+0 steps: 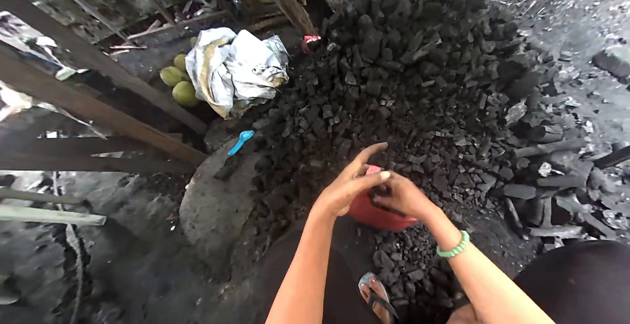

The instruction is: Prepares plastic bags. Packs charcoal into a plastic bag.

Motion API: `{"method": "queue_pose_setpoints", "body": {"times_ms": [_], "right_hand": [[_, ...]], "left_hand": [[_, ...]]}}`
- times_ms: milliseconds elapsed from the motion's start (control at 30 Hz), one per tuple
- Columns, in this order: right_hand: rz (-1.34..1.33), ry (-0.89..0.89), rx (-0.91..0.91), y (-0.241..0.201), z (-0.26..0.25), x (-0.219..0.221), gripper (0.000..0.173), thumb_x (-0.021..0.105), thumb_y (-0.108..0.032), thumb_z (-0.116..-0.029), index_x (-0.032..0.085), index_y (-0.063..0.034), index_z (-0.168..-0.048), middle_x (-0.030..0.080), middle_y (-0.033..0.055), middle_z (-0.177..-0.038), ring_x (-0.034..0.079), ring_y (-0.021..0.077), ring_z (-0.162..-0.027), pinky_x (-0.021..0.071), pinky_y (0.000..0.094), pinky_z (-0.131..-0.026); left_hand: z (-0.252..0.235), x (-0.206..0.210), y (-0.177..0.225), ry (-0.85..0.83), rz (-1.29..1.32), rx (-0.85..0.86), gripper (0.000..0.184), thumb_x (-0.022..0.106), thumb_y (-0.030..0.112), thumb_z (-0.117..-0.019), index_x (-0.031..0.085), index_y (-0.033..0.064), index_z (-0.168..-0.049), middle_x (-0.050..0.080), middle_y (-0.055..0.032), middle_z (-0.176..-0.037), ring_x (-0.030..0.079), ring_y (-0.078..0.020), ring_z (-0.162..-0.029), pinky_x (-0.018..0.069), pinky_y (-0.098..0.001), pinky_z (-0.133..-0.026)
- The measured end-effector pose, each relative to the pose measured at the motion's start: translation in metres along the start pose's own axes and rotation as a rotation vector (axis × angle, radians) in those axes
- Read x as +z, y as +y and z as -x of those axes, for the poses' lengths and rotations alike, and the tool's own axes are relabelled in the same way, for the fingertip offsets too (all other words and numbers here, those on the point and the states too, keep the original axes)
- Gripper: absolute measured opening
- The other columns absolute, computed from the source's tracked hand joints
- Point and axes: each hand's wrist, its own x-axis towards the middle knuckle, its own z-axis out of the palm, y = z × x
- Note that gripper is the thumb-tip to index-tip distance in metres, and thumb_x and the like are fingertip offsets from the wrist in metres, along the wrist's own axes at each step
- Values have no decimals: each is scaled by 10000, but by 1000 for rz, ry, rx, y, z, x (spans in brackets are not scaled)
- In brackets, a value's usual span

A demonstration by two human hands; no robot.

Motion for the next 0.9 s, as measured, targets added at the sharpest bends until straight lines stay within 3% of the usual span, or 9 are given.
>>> {"method": "queue_pose_setpoints", "body": {"times_ms": [67,233,367,467,533,633,767,833,900], "right_hand": [[285,-204,75,-1,-3,8,453,772,-155,-905,662,-92,-1340,557,213,-1434,579,448,-1248,481,645,-1009],[448,-488,167,0,32,-27,453,522,-251,-1069,519,-215,-1521,413,164,-1604,539,417,-1343,437,637,-1067],[597,-517,94,-13,79,-59,506,521,-456,-1061,672,-9,-1244,693,268,-1161,649,471,-1134,475,660,-979],[753,-499,-115,-17,110,-59,229,622,-86,-999,675,71,-1156,703,279,-1087,654,473,-1109,467,603,-1022],[814,-391,-286,-20,121,-60,191,611,84,-920,686,61,-1093,714,251,-1023,682,454,-1043,498,603,-973],[835,-172,-512,-47,126,-67,184,707,73,-844,710,-19,-1003,709,152,-845,713,363,-856,544,581,-867],[501,123,-689,-96,121,-76,148,712,-26,-825,730,-59,-967,668,63,-661,683,242,-628,574,484,-698],[362,164,-634,-112,119,-86,203,724,-54,-833,731,-49,-1036,681,74,-694,685,240,-622,574,474,-623],[367,213,-551,-118,117,-102,238,734,-78,-861,720,-54,-1098,715,92,-795,701,260,-682,574,501,-627]], "left_hand": [[0,-2,-3,17,27,10,663,567,213,-945,340,163,-1566,654,-69,-1126,659,-95,-889,567,-275,-779],[3,-5,-13,29,42,24,627,531,248,-959,358,162,-1556,682,-47,-1054,660,-88,-824,563,-266,-729],[7,-2,-14,54,-427,-46,517,634,145,-995,480,76,-1483,675,-137,-995,622,-195,-772,535,-380,-713],[15,16,-21,-22,-1081,-256,665,768,142,-893,505,178,-1503,549,-265,-1395,598,-442,-1198,448,-663,-1016],[23,33,-23,-116,-1352,-408,671,749,87,-889,493,139,-1507,446,-314,-1475,553,-501,-1234,398,-701,-1034],[28,57,-4,-181,-1526,-601,276,645,106,-968,679,-17,-1213,603,-260,-1336,564,-442,-1248,413,-650,-1016],[16,69,41,-413,-1300,-447,307,583,203,-1044,675,-81,-1114,666,-275,-1154,632,-421,-1109,469,-629,-942],[13,74,56,-539,-978,-285,217,517,73,-1057,610,-69,-1193,632,-172,-1036,589,-227,-895,493,-422,-834],[16,77,59,-423,-556,-267,124,453,19,-1046,577,35,-1046,566,20,-731,508,-19,-585,468,-189,-569]]}}
